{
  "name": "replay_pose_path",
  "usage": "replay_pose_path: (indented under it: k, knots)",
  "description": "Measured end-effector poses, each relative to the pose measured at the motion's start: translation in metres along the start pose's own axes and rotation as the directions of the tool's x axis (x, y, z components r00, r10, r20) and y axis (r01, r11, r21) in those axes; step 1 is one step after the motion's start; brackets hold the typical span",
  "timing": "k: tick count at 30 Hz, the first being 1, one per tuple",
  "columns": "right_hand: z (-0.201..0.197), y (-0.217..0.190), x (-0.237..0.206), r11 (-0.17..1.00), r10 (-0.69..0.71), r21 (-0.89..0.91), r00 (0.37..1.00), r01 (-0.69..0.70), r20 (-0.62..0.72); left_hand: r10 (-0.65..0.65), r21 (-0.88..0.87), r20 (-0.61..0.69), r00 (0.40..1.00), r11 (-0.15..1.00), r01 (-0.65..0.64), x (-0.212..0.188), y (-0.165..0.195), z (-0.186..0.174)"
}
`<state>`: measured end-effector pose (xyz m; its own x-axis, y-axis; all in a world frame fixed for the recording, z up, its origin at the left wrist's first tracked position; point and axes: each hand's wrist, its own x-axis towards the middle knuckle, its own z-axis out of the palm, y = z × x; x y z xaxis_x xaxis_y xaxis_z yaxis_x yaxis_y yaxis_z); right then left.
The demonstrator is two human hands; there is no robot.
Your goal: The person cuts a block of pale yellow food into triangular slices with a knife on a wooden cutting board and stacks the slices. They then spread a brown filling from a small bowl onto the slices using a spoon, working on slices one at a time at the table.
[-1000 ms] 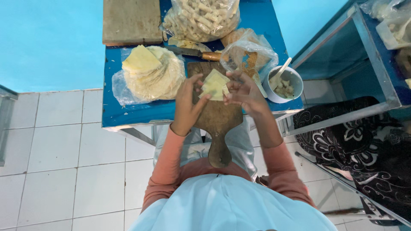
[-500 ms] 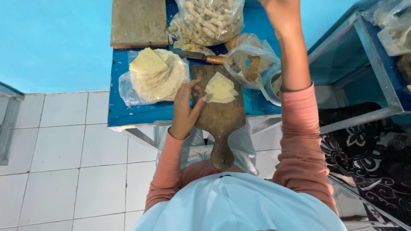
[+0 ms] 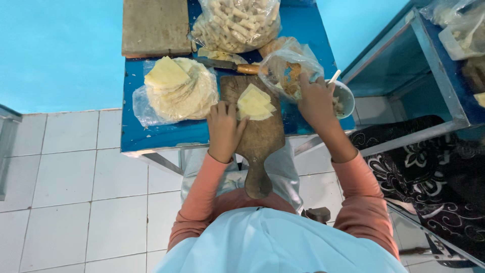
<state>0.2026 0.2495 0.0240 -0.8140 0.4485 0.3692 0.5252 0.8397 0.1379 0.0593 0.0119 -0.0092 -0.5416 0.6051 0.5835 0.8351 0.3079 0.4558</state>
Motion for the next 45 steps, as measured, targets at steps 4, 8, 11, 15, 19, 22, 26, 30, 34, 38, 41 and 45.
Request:
replay_pose_path:
  k: [4, 8, 11, 15, 19, 22, 26, 30, 34, 38, 41, 45]
  knots:
    - [0.012, -0.002, -0.001, 1.0, 0.022, -0.009, 0.998, -0.023, -0.055, -0.011, 0.046, 0.025, 1.0, 0.999, 0.01, -0.001, 0.005, 0.006]
    - [0.016, -0.004, -0.005, 1.0, 0.006, -0.02, 0.995, -0.008, -0.1, -0.01, -0.012, 0.02, 1.0, 1.0, 0.01, 0.0, 0.006, 0.007]
    - [0.017, -0.006, -0.007, 0.998, 0.001, -0.068, 0.996, -0.007, -0.088, 0.01, -0.153, 0.035, 0.999, 0.988, -0.004, 0.003, 0.005, 0.009]
    - [0.016, -0.006, -0.003, 0.994, -0.009, -0.11, 0.997, 0.001, -0.077, -0.011, -0.344, 0.064, 0.998, 0.938, 0.032, 0.009, 0.003, 0.013]
    - [0.01, -0.005, 0.008, 1.0, -0.021, -0.012, 0.973, 0.019, -0.231, -0.059, -0.348, 0.111, 0.992, 0.933, 0.094, 0.011, 0.003, 0.015]
    - [0.002, -0.001, 0.018, 0.995, 0.022, 0.102, 0.974, 0.001, -0.223, -0.086, -0.34, 0.128, 0.988, 0.932, 0.125, 0.009, 0.002, 0.012]
    - [-0.005, 0.01, 0.029, 0.93, -0.004, 0.355, 0.969, 0.095, -0.247, -0.049, -0.34, 0.118, 0.992, 0.936, 0.086, 0.006, -0.001, 0.003]
    - [-0.006, 0.013, 0.033, 0.84, 0.05, 0.533, 0.964, 0.101, -0.261, -0.012, -0.361, 0.129, 0.992, 0.931, 0.058, 0.002, -0.001, -0.006]
    - [-0.01, 0.013, 0.028, 0.776, 0.193, 0.626, 0.973, -0.073, -0.126, -0.055, -0.331, 0.184, 0.981, 0.937, 0.114, -0.001, 0.002, -0.008]
    - [-0.016, 0.009, 0.016, 0.777, 0.137, 0.623, 0.99, -0.091, -0.026, -0.056, -0.338, 0.158, 0.986, 0.935, 0.108, -0.003, 0.003, -0.008]
    - [-0.013, 0.0, 0.009, 0.865, 0.074, 0.501, 0.996, -0.043, -0.042, -0.061, -0.33, 0.151, 0.987, 0.938, 0.108, -0.004, 0.004, -0.007]
    - [-0.005, -0.003, 0.01, 0.888, 0.101, 0.454, 0.994, -0.071, -0.042, -0.057, -0.303, 0.133, 0.989, 0.948, 0.096, -0.005, 0.005, -0.008]
